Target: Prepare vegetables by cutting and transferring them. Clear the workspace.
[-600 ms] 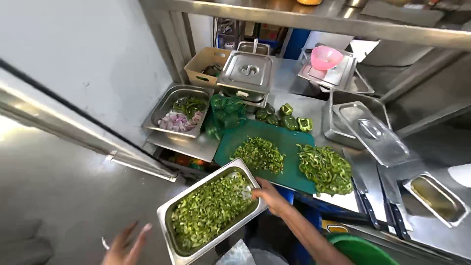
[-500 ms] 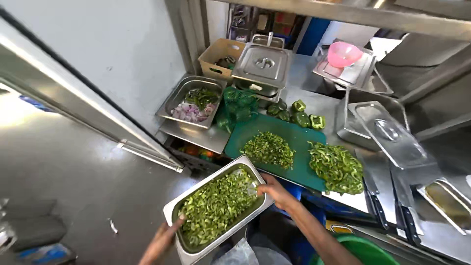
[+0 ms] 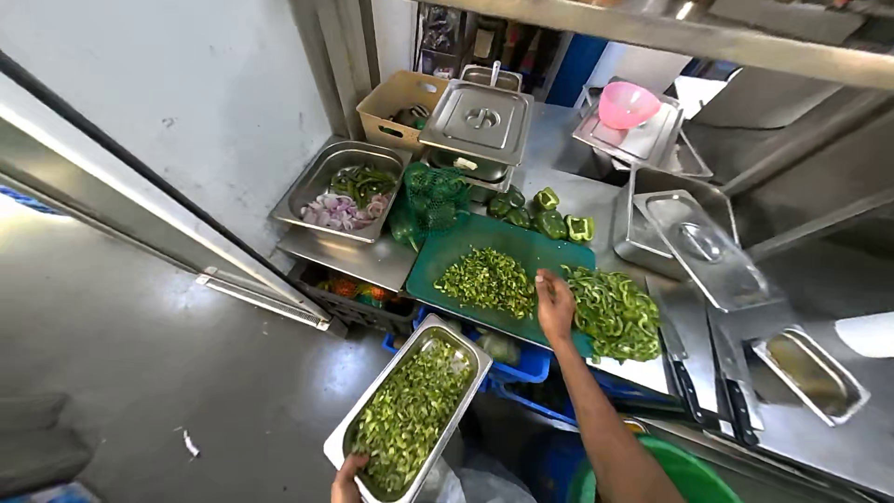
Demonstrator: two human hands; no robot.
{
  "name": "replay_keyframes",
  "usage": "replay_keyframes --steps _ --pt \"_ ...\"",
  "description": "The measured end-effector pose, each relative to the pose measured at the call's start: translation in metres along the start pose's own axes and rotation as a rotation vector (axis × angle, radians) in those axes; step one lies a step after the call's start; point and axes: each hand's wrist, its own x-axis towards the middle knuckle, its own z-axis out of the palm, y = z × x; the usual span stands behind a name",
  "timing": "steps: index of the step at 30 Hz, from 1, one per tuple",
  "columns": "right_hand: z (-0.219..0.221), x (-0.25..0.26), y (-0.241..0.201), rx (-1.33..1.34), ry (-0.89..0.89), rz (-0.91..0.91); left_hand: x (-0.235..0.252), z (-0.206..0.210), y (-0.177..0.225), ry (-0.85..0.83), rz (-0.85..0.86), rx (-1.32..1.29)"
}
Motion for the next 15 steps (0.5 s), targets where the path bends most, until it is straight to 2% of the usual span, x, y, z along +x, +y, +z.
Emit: replay_keyframes --steps 2,5,15 --pt "0.019 0.021 0.019 0.123 0.001 0.002 0.002 0.014 -0.016 0.019 0.01 -0.047" --pt "0.042 0.036 0.012 0.239 -0.001 0.008 0.0 0.023 -0.035 0.071 0.017 -0.063" --pt "0.051 0.03 0.008 0.18 -0.001 -0.1 -0.032 0.048 -0.07 0.151 0.075 -0.113"
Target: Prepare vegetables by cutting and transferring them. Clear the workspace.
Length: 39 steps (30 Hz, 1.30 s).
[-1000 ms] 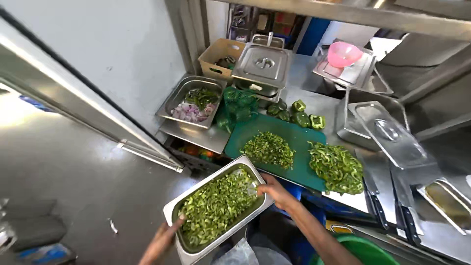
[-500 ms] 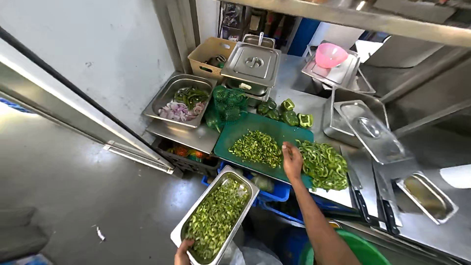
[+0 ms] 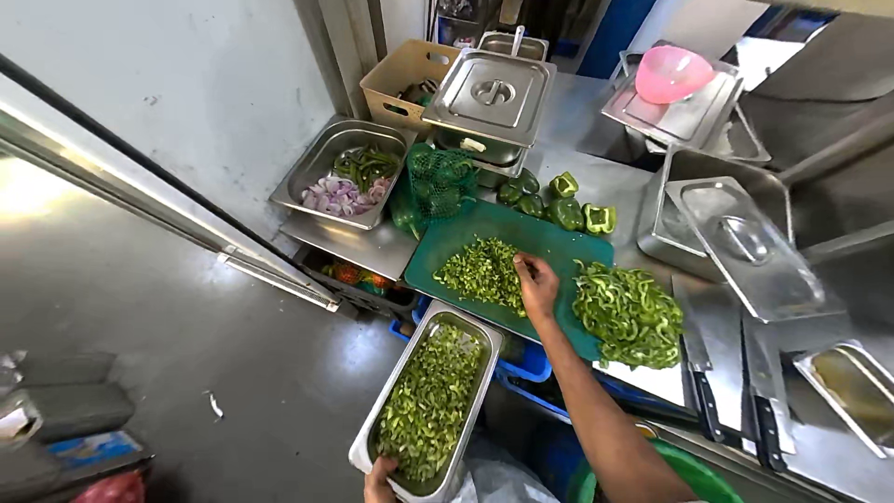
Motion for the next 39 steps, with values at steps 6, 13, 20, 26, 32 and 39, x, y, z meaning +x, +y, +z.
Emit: replay_keyframes --steps 6,13,20,26,32,39 --pt "0.0 0.0 0.004 0.061 0.001 -0.025 -0.011 0.017 -0.02 0.045 0.065 -0.007" --pt "-0.002 0.003 0.005 0.018 -0.014 -0.029 -0.014 0.007 -0.034 0.026 0.067 -0.047" --pt "0.0 0.002 0.006 0.049 -0.007 -0.022 0.005 0.018 -0.037 0.058 0.036 -0.02" --pt "0.013 -0.019 -0.014 -0.008 0.089 0.069 -0.001 0.028 -0.041 0.095 0.029 -0.002" --pt "0.029 -0.075 -0.044 -0.078 0.112 0.104 -0.004 0.031 -0.037 0.11 0.009 0.004" --pt "0.032 -0.131 -0.071 0.233 0.015 0.096 -0.007 0.028 -0.024 0.056 0.038 0.035"
